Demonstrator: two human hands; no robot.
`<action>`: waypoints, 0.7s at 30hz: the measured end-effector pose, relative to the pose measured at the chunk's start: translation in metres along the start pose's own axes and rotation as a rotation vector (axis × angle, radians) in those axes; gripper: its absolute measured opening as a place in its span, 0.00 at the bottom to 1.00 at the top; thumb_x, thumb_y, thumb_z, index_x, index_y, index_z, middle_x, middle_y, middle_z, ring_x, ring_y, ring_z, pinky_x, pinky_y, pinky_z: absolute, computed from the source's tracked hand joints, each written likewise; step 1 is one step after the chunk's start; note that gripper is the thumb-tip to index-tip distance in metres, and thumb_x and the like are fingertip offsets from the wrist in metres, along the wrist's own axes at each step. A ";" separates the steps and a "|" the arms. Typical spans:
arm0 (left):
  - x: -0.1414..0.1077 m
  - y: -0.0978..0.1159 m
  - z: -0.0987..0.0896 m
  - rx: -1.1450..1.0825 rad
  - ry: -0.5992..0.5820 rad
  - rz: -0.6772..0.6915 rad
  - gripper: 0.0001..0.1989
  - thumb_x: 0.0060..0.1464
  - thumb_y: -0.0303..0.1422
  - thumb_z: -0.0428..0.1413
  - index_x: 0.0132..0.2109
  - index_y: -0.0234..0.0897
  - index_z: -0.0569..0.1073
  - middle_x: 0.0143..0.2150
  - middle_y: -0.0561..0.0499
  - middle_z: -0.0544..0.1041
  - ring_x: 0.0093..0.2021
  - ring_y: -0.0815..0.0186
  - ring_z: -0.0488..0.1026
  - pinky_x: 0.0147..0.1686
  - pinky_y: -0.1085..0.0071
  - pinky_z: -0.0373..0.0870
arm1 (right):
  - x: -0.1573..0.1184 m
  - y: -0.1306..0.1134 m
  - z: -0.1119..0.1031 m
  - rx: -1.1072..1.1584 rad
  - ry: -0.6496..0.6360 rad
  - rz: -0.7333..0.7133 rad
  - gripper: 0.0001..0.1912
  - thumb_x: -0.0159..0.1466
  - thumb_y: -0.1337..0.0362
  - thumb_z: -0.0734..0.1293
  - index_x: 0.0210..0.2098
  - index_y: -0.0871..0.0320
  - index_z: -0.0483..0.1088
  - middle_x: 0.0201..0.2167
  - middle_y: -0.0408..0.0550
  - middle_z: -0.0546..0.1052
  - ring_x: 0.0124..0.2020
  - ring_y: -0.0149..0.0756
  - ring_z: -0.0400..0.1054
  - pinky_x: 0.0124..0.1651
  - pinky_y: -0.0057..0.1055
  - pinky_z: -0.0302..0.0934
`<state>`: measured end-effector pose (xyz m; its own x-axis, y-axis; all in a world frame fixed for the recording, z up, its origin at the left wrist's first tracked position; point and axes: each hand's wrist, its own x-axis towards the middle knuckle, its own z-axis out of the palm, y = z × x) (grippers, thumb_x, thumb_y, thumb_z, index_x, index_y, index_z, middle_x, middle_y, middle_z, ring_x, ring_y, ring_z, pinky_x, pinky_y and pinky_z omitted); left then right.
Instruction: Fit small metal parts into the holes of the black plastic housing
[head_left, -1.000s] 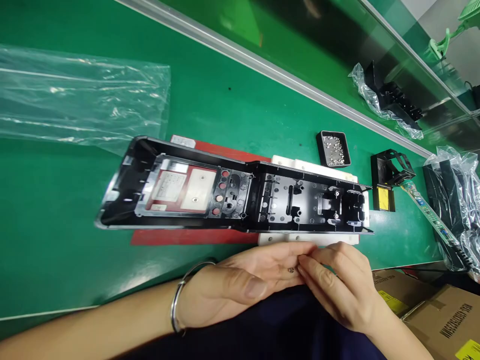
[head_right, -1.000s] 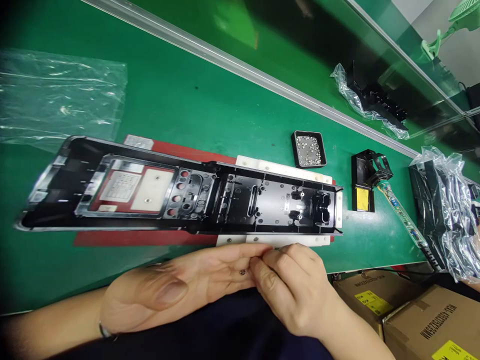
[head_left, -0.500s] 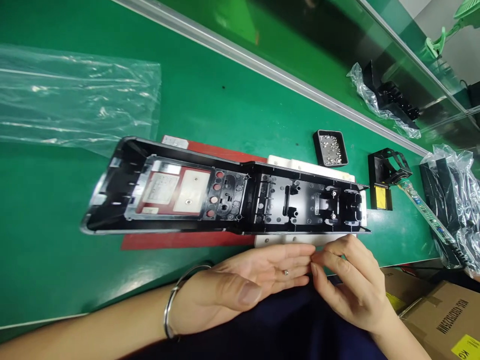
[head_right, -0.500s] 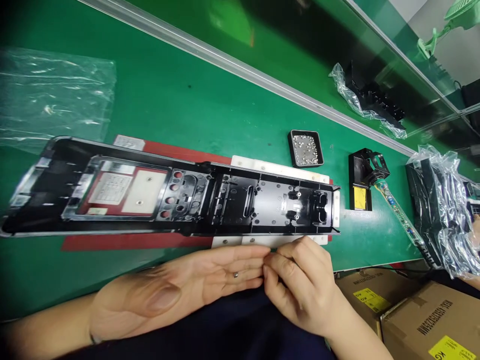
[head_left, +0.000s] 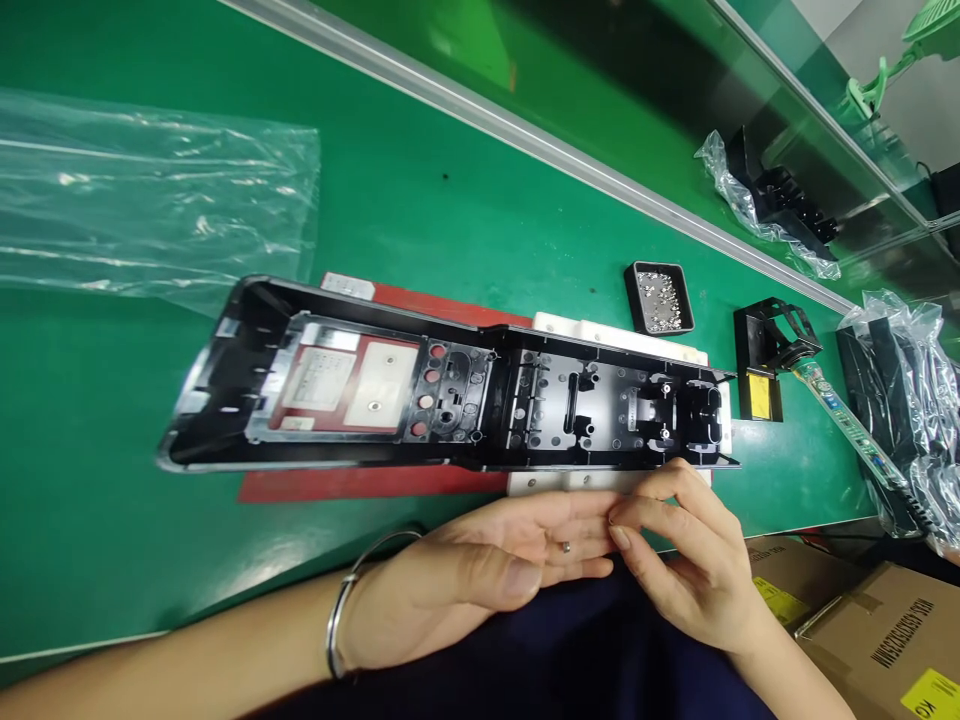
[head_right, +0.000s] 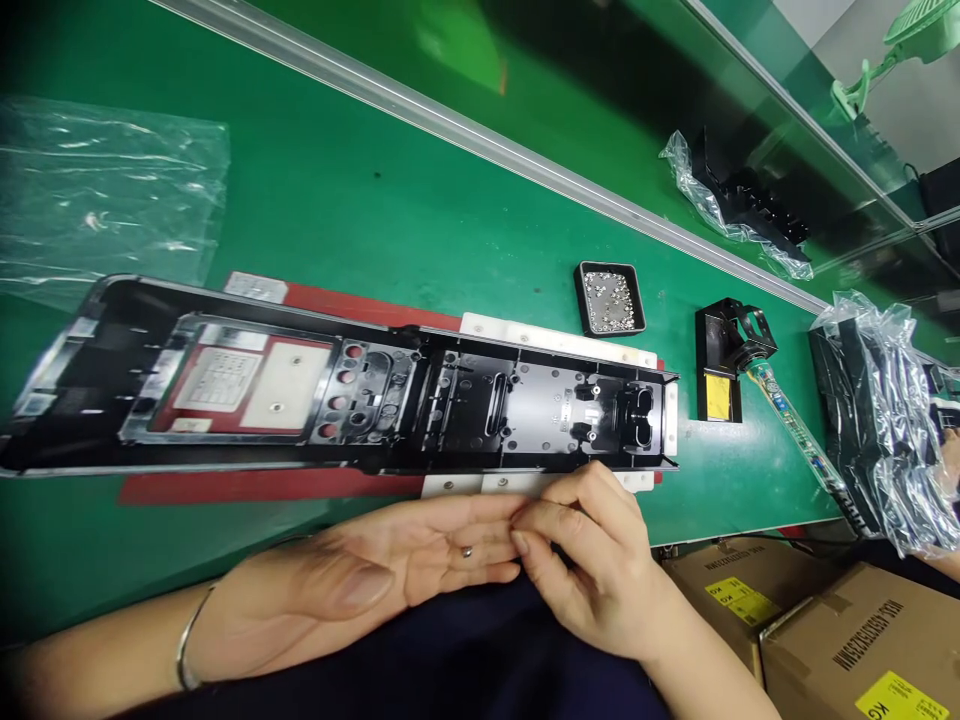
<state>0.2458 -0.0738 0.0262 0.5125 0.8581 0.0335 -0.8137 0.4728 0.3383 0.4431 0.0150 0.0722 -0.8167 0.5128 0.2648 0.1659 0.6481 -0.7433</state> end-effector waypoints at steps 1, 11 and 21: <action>0.000 -0.001 0.000 0.004 0.003 0.008 0.29 0.58 0.41 0.60 0.65 0.43 0.67 0.65 0.51 0.69 0.68 0.57 0.61 0.67 0.66 0.58 | 0.000 0.001 0.000 -0.002 -0.007 0.012 0.07 0.71 0.79 0.63 0.44 0.65 0.70 0.37 0.49 0.69 0.36 0.35 0.62 0.39 0.33 0.57; -0.007 -0.006 -0.005 0.052 0.038 0.002 0.29 0.59 0.40 0.61 0.66 0.46 0.66 0.68 0.51 0.65 0.71 0.56 0.56 0.70 0.63 0.55 | 0.002 -0.002 -0.005 -0.084 -0.002 0.023 0.08 0.68 0.81 0.64 0.43 0.66 0.70 0.36 0.50 0.69 0.34 0.35 0.62 0.36 0.32 0.56; -0.004 -0.003 -0.003 0.041 0.039 0.021 0.32 0.57 0.42 0.61 0.66 0.45 0.65 0.69 0.49 0.64 0.72 0.52 0.54 0.71 0.56 0.52 | 0.025 -0.002 -0.012 -0.144 0.017 -0.021 0.07 0.69 0.80 0.64 0.43 0.65 0.69 0.36 0.49 0.69 0.35 0.36 0.63 0.36 0.32 0.58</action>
<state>0.2454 -0.0782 0.0222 0.4839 0.8751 0.0046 -0.8118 0.4469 0.3760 0.4290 0.0337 0.0876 -0.8118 0.5064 0.2907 0.2272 0.7326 -0.6416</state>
